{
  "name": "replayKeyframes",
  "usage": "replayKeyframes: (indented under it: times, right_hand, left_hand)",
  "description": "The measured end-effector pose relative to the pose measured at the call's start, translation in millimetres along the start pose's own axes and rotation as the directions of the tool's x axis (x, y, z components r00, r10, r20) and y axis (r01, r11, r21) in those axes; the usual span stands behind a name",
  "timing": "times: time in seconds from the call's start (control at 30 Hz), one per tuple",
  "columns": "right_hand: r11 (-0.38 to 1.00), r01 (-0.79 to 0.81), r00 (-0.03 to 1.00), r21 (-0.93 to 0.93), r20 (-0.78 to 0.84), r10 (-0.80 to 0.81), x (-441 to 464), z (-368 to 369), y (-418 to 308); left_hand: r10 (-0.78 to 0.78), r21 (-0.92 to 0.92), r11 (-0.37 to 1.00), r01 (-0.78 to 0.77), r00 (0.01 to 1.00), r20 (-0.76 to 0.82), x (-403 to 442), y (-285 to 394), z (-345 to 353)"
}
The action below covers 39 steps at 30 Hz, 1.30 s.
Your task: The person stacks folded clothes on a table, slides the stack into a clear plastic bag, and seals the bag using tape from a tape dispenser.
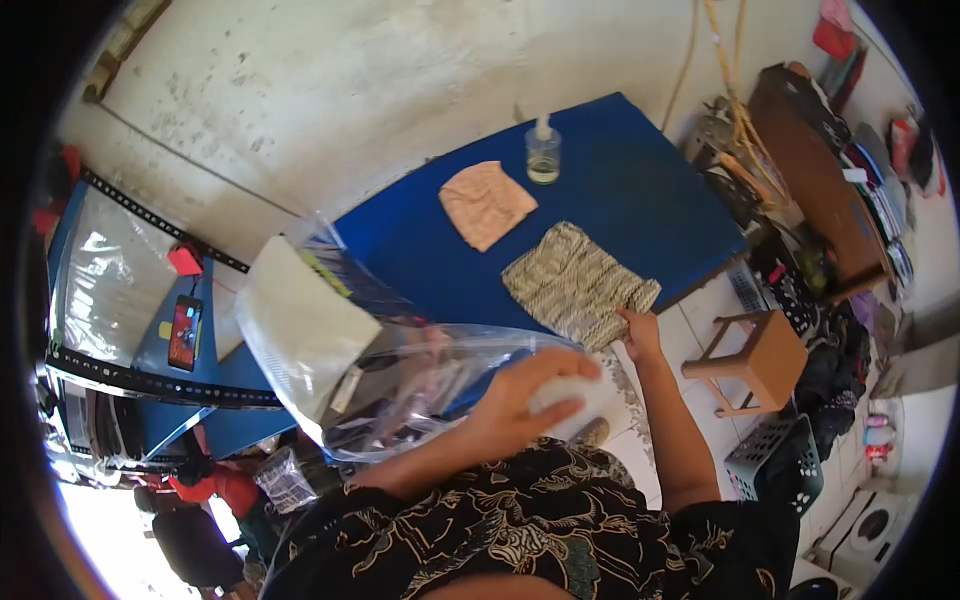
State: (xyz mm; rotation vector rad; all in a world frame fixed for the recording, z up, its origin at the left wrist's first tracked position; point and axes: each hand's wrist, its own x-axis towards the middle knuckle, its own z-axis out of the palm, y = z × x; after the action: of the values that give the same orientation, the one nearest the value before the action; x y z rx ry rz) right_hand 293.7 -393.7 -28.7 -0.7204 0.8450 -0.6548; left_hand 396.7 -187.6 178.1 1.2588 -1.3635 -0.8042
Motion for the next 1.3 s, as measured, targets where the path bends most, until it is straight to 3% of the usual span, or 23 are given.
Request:
replayKeyframes:
  times: [0.03,0.17,0.23,0.3,0.37,0.4,0.47,0.5,0.53,0.6,0.67,0.77,0.8,0.83,0.87,0.93,0.97,1.0,1.03,1.07,1.13,1.17,1.3]
  right_hand:
    - [0.990,-0.106,0.987,-0.096,-0.128,0.093,-16.5,-12.6,-14.5]
    - [0.991,-0.107,0.989,0.083,-0.090,0.115,-14.9,-90.5,-8.5]
    - [0.989,-0.140,0.990,0.054,-0.016,0.141,-11.2,-110.7,-6.4]
    - [0.991,-0.115,0.992,0.067,-0.046,0.118,-11.2,-117.5,-9.3]
    - [0.988,-0.112,0.993,0.107,0.039,0.109,-2.4,-128.9,-6.4]
    - [0.985,-0.118,0.993,0.124,0.029,0.116,-2.5,-133.3,-7.1]
    - [0.949,-0.211,0.957,0.236,0.248,0.151,-3.1,-139.5,-13.6]
    - [0.929,-0.081,0.971,0.361,0.241,-0.009,-15.9,-121.9,-24.5]
    - [0.920,-0.098,0.971,0.379,0.239,0.005,-9.9,-128.3,-10.7]
    - [0.615,-0.246,0.942,0.749,0.335,-0.032,0.1,-130.6,6.7]
    - [0.617,-0.259,0.944,0.743,0.330,-0.002,3.2,-138.5,21.7]
    - [0.840,-0.293,0.947,0.457,0.260,0.189,10.1,-149.4,24.9]
    - [0.840,-0.287,0.951,0.460,0.239,0.194,13.8,-148.3,24.4]
    - [0.918,-0.314,0.942,0.243,0.204,0.268,17.9,-149.2,27.1]
    - [0.944,-0.328,0.938,0.028,0.126,0.322,21.1,-154.7,27.4]
    - [0.868,-0.492,0.870,0.071,-0.002,0.493,22.6,-153.9,27.5]
    - [0.910,-0.392,0.919,0.135,0.010,0.395,11.7,-147.6,9.3]
    - [0.941,-0.285,0.958,0.183,0.022,0.286,3.1,-139.2,-8.4]
    - [0.965,-0.248,0.968,0.092,-0.006,0.249,10.6,-146.4,8.2]
    - [0.974,-0.228,0.974,-0.006,-0.019,0.228,17.9,-154.5,24.6]
    - [0.961,-0.261,0.965,0.087,0.054,0.257,14.0,-145.7,13.9]
    - [0.970,-0.243,0.969,0.032,0.044,0.241,-2.6,-129.0,-30.2]
    - [0.954,-0.295,0.955,-0.050,0.022,0.296,9.7,-132.1,-19.7]
  left_hand:
    - [-0.070,-0.083,0.995,0.064,0.995,-0.071,17.3,-12.2,16.3]
    - [-0.020,0.374,0.911,0.173,0.925,-0.378,88.4,-162.0,66.3]
    - [0.042,0.685,0.655,0.318,0.890,-0.454,118.6,-242.0,60.5]
    - [-0.225,0.666,0.396,0.632,0.770,-0.597,139.9,-247.0,54.9]
    - [-0.393,0.654,0.305,0.692,0.717,-0.576,146.6,-249.9,47.3]
    - [-0.401,0.666,0.294,0.685,0.721,-0.565,145.8,-256.2,42.8]
    - [-0.471,0.741,0.254,0.621,0.749,-0.465,143.6,-271.5,38.6]
    - [-0.480,0.747,0.236,0.621,0.743,-0.466,143.2,-277.0,39.8]
    - [-0.430,0.756,0.257,0.603,0.771,-0.469,139.3,-282.1,38.7]
    - [-0.392,0.769,0.258,0.585,0.791,-0.470,138.2,-281.8,35.8]
    - [-0.470,0.697,0.317,0.643,0.745,-0.473,143.8,-280.2,31.1]
    - [-0.619,0.646,0.422,0.637,0.723,-0.308,160.3,-292.7,-5.4]
    - [-0.475,0.473,0.496,0.729,0.683,-0.554,170.9,-279.7,-9.3]
    - [-0.249,0.553,0.464,0.692,0.701,-0.669,174.2,-287.1,-30.3]
    - [-0.009,0.714,0.166,0.681,0.725,-0.689,174.4,-308.5,-55.8]
    - [-0.518,0.819,-0.285,0.497,0.640,-0.568,204.3,-275.4,-90.3]
    - [-0.508,0.831,-0.243,0.500,0.664,-0.548,196.8,-313.9,-119.8]
    - [0.092,0.900,-0.429,0.083,0.995,-0.048,159.6,-390.9,-175.3]
    - [0.011,0.913,-0.395,0.098,0.995,-0.102,141.0,-456.5,-226.9]
    - [-0.560,0.839,-0.037,0.544,0.684,-0.468,184.8,-367.1,-174.6]
    - [-0.167,0.836,0.056,0.545,0.831,-0.531,156.5,-402.8,-202.7]
    - [-0.174,0.846,0.060,0.529,0.840,-0.513,170.5,-405.6,-196.2]
    - [-0.242,0.856,0.382,0.349,0.931,-0.272,197.5,-326.5,-179.5]
